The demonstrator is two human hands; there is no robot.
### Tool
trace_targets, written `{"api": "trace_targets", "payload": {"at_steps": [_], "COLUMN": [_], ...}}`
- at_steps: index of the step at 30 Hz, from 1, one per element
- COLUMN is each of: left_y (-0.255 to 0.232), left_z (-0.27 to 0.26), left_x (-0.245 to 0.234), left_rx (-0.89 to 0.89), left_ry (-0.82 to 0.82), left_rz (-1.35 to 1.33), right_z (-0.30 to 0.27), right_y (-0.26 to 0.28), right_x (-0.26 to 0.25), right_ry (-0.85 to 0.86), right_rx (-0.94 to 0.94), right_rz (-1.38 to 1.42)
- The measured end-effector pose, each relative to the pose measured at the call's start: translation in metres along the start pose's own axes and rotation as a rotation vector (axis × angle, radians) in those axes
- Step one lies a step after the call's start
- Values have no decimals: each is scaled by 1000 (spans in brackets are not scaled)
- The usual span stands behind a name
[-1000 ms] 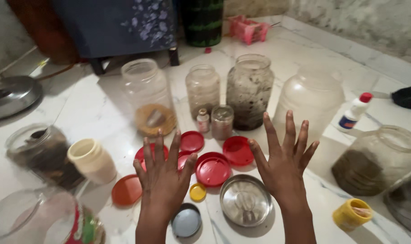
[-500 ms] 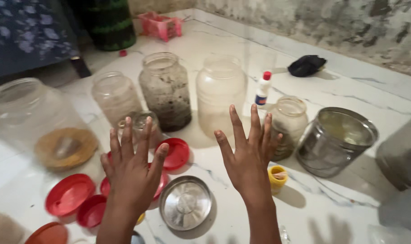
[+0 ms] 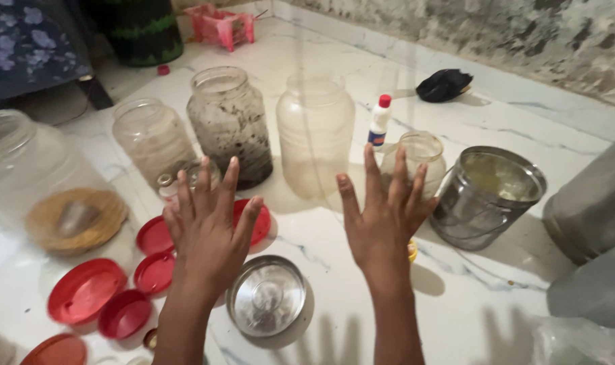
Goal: The person opens and closes various plastic and metal containers on a tiled floor, matching lids to jars and arranging them. They handle multiple jars, a metal canister, and several red and yellow lids, securing each container before moving to the next.
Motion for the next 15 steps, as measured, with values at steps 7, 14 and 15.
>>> {"api": "trace_targets", "payload": {"at_steps": [7,14,15], "left_y": [-3,-1,2], "left_z": [-7,-10,-11], "left_x": [-13,-16,-17], "left_rx": [-2,-6,-23], "left_ry": [-14,-40,-37], "left_rz": [8,18,11], "right_z": [0,4,4], "right_y": [0,17,21], "right_x": [0,0,1], "right_ry": [50,85,92], "right_rx": [-4,-55,-72], "right_rz": [24,62,68]}}
Point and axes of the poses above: each hand's wrist, its own z-axis towards the middle knuckle, its own x-axis out of the palm, y = z × x, the point moved 4 cm from there along z, towards the middle knuckle, and after that the axes turned 7 degrees about -z, right-handed, at the moved point
